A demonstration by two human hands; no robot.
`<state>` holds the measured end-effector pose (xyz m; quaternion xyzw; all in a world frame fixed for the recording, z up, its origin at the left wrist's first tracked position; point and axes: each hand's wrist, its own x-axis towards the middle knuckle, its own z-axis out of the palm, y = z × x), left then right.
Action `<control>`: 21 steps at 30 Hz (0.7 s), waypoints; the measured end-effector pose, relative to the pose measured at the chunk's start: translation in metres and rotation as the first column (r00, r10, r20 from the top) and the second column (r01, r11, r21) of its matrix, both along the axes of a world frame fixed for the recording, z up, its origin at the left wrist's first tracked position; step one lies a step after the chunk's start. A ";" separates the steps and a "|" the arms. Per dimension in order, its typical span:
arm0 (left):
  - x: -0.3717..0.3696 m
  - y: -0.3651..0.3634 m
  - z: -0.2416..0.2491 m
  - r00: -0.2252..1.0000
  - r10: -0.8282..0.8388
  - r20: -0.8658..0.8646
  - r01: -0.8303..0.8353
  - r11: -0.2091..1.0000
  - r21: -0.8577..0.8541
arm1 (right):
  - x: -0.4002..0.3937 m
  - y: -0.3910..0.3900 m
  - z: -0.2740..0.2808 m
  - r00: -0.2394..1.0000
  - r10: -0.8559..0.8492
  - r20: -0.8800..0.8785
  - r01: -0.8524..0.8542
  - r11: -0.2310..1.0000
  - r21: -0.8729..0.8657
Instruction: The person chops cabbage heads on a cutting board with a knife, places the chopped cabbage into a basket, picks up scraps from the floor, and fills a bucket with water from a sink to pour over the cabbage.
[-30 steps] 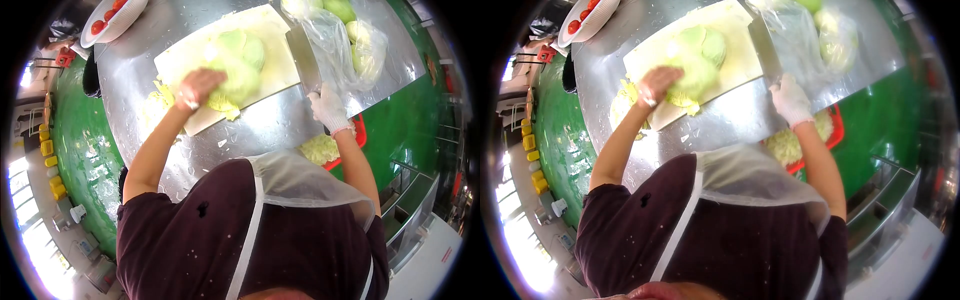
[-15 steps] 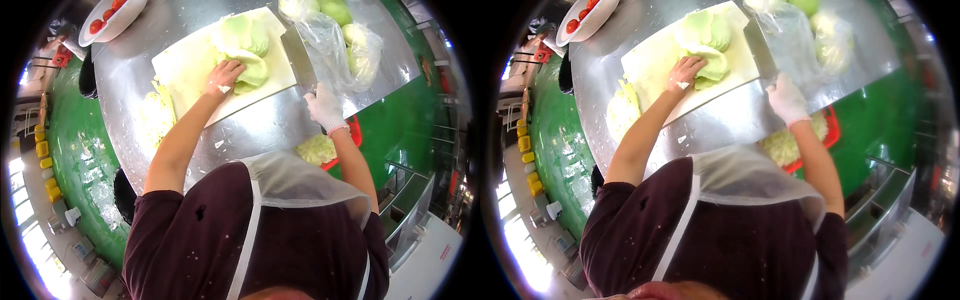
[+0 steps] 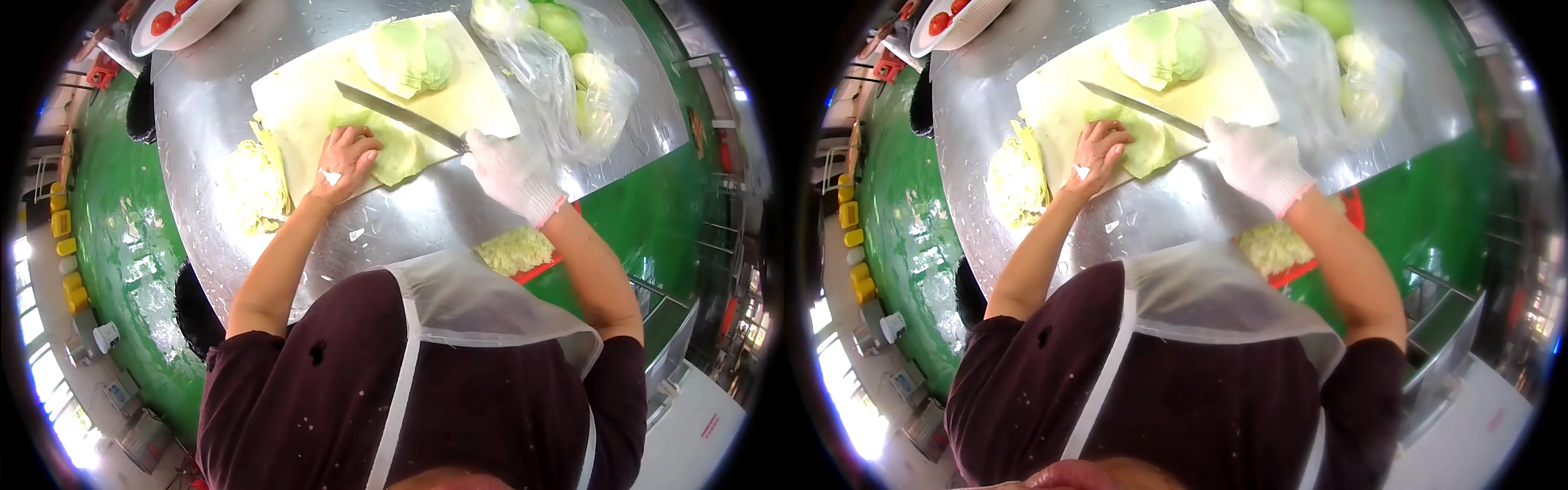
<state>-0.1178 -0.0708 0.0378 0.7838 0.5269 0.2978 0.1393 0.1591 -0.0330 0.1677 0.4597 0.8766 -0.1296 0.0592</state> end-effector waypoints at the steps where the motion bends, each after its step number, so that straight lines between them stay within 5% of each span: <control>1: 0.003 0.002 -0.007 0.998 0.057 -0.007 -0.057 0.998 -0.008 | -0.004 0.006 0.001 0.997 0.015 0.069 -0.014 1.000 -0.019; 5: 0.005 0.004 -0.013 0.998 0.054 -0.031 -0.054 0.999 0.003 | -0.021 0.025 -0.007 0.986 0.044 0.162 -0.015 0.984 -0.177; 15: 0.007 0.000 -0.013 0.992 0.104 -0.073 -0.092 0.984 0.149 | -0.053 0.030 -0.024 0.983 -0.133 0.123 0.155 0.969 -0.191; 18: 0.010 -0.007 -0.006 0.974 0.192 -0.116 -0.163 0.961 0.221 | -0.044 0.012 0.005 0.980 -0.103 0.170 0.128 0.982 -0.140; 21: 0.008 -0.006 -0.012 0.985 0.148 -0.088 -0.137 0.983 0.122 | -0.029 0.000 0.012 0.972 0.109 0.208 -0.085 0.989 -0.121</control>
